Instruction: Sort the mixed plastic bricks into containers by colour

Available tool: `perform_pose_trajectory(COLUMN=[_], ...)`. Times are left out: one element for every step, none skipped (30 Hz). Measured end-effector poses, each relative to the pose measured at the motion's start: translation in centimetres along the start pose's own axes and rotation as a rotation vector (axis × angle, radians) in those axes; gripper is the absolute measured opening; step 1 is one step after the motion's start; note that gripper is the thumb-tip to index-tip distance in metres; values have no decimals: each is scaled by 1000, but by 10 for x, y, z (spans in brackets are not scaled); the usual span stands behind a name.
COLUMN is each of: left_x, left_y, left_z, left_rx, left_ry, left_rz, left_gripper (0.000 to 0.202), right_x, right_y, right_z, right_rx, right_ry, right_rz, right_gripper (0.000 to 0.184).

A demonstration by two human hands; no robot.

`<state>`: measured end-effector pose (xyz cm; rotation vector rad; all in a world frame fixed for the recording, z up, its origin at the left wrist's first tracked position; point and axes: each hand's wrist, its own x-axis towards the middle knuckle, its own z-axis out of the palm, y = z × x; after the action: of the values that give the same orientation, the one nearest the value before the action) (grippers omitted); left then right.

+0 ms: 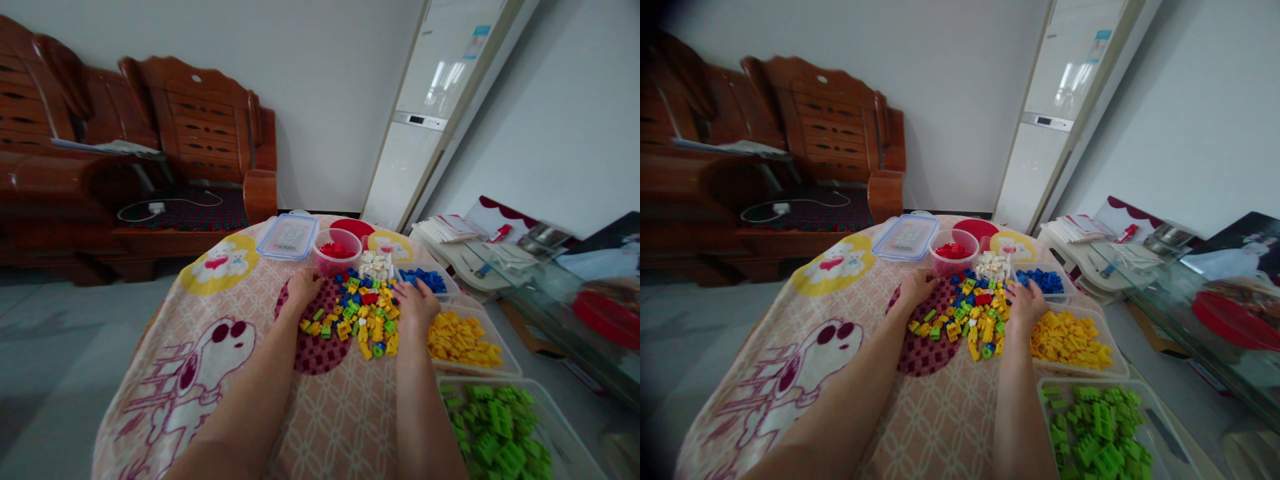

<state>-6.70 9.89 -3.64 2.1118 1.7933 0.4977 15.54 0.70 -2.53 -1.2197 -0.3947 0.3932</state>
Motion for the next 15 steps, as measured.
perform_pose_trajectory(left_x=[0,0,-1,-1,-1,-1,-1,-1,-1,-1,-1,0,0,-1,-1], left_y=[0,1,1,1,1,1,1,1,1,1,1,1,1,1,1], left_z=[0,-1,-1,-1,-1,-1,-1,-1,-1,-1,-1,-1,-2,-2,-2], left_rx=[-1,-1,-2,-3,-5,-7,-10,-14,-16,-18,-19,-19,-19,-18,-18], left_ry=[-3,-6,-9,-8,-7,-6,-6,-7,-8,-9,-10,-10,-10,-11,-12], left_rz=[-3,-8,-10,-11,-10,-9,-8,-8,-9,-12,-12,-11,-10,-10,-9], left_gripper=[27,27,27,27,27,27,26,26,26,26,26,26,26,27,27], right_x=[2,4,6,8,9,9,9,8,6,3,0,-4,-8,-13,-17], right_y=[1,2,3,4,5,6,7,8,8,7,6,5,4,3,4], right_z=[-1,-3,-4,-5,-5,-6,-6,-6,-5,-4,-3,-2,0,2,4], right_rx=[32,47,47,32,4,-35,-83,-139,-204,-276,-353,-428,-500,-563,-619], right_ry=[42,78,102,109,97,74,40,-4,-50,-97,-144,-195,-255,-317,-382], right_rz=[-11,-25,-39,-52,-62,-72,-85,-104,-131,-166,-210,-260,-318,-385,-457], right_gripper=[70,73,75,77,77,75,72,68,62,56,51,46,42,39,37])
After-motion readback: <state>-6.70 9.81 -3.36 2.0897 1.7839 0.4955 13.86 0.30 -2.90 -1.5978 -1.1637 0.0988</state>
